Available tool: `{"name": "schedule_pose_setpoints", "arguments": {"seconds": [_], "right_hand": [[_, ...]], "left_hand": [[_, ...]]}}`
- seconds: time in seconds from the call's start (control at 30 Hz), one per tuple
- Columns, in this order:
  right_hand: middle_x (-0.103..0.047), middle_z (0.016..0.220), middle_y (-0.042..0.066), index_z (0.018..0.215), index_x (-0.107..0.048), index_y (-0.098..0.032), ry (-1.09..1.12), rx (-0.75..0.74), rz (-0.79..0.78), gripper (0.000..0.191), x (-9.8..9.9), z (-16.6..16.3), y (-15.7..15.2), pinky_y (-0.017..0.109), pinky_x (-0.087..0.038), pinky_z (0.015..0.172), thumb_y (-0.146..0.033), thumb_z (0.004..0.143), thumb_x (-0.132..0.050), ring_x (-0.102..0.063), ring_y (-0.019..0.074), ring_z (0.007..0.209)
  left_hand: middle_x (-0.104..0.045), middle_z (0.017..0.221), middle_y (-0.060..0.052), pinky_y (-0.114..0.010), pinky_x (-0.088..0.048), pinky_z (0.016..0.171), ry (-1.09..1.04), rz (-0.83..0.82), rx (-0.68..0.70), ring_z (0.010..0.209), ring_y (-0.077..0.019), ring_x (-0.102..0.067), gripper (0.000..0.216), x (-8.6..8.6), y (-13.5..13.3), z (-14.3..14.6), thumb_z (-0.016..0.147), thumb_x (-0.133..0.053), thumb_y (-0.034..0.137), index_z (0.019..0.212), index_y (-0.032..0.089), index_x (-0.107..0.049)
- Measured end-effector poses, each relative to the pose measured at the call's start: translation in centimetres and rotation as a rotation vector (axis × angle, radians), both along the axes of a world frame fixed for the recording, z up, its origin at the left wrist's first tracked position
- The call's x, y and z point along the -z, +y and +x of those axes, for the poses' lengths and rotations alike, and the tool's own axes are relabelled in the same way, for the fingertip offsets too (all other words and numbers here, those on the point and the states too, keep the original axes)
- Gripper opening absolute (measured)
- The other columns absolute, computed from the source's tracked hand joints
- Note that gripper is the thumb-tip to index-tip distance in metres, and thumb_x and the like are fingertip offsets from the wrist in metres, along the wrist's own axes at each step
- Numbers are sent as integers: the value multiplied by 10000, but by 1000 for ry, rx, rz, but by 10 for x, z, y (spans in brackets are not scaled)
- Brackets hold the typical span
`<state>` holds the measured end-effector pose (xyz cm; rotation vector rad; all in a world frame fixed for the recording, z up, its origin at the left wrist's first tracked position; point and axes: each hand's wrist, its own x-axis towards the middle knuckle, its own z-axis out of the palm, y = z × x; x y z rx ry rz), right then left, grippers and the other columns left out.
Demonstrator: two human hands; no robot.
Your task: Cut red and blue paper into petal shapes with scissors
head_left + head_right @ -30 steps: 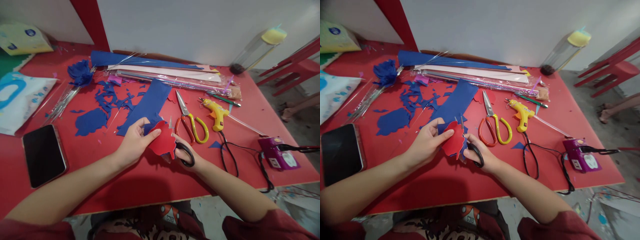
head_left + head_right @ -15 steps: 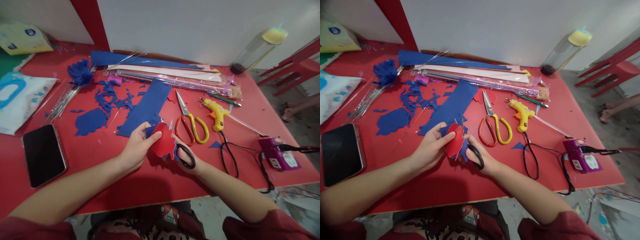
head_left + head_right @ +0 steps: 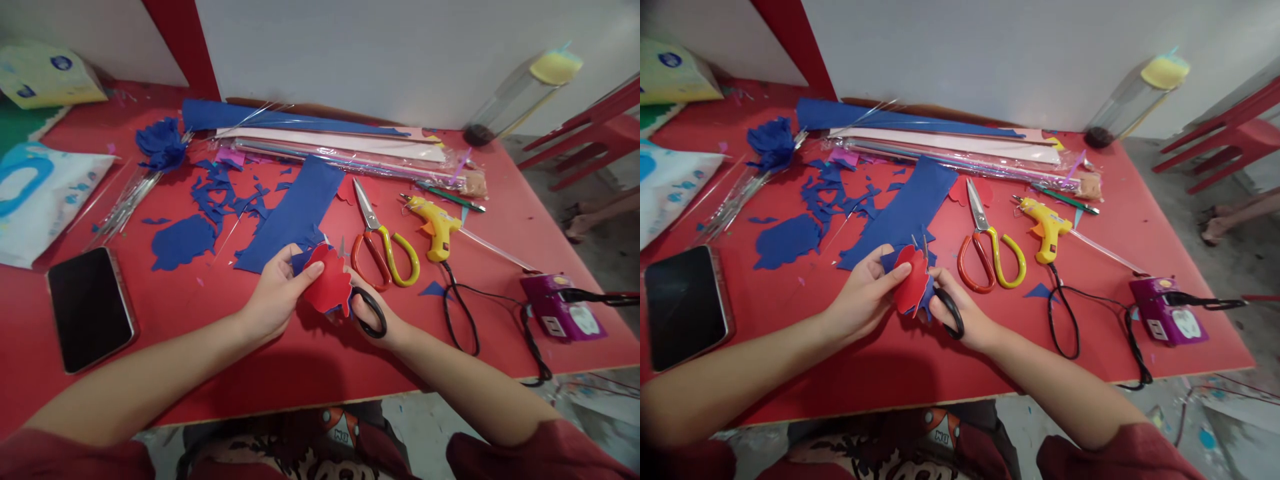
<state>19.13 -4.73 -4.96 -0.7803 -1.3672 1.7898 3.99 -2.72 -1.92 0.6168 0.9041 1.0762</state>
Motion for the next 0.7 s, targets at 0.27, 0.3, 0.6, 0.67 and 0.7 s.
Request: {"name": "schedule_pose_setpoints", "arguments": {"seconds": [0.27, 0.3, 0.6, 0.67, 0.7], "right_hand": [[-484, 666, -8, 909, -382, -216, -25, 9, 8, 446, -8, -2, 2, 270, -401, 514, -640, 795, -461, -453, 123, 544], [-480, 667, -10, 911, -374, -217, -19, 5, 9, 444, -9, -2, 2, 267, -398, 507, -637, 797, -461, -449, 119, 537], [-428, 611, -42, 921, -378, -211, -5, 20, 23, 429, -8, -2, 3, 248, -375, 488, -609, 804, -486, -418, 105, 515], [-426, 607, -43, 928, -385, -208, 19, 20, 10, 422, -6, -1, 2, 246, -365, 487, -596, 806, -497, -414, 104, 517], [-423, 605, -44, 939, -391, -206, 42, 22, -1, 417, -5, 0, 2, 245, -360, 490, -586, 809, -502, -411, 104, 519]], "left_hand": [[-583, 764, 28, -248, -466, 708, 66, 62, -12, 706, -102, -546, 310, 6, 4, -2, 640, -755, 293, 759, 177, -493], [-576, 752, 33, -236, -459, 705, 79, 79, -16, 694, -93, -537, 300, 7, 4, -2, 649, -749, 288, 749, 175, -489], [-541, 628, 66, -191, -432, 576, 272, 194, 17, 570, -77, -499, 335, 0, 10, -10, 626, -765, 325, 716, 186, -474], [-579, 655, 50, -202, -453, 594, 283, 199, 41, 598, -94, -542, 320, -3, 11, -12, 619, -768, 336, 763, 184, -525], [-598, 675, 41, -207, -464, 609, 280, 206, 56, 618, -102, -562, 312, -3, 12, -12, 622, -766, 337, 785, 183, -548]]}}
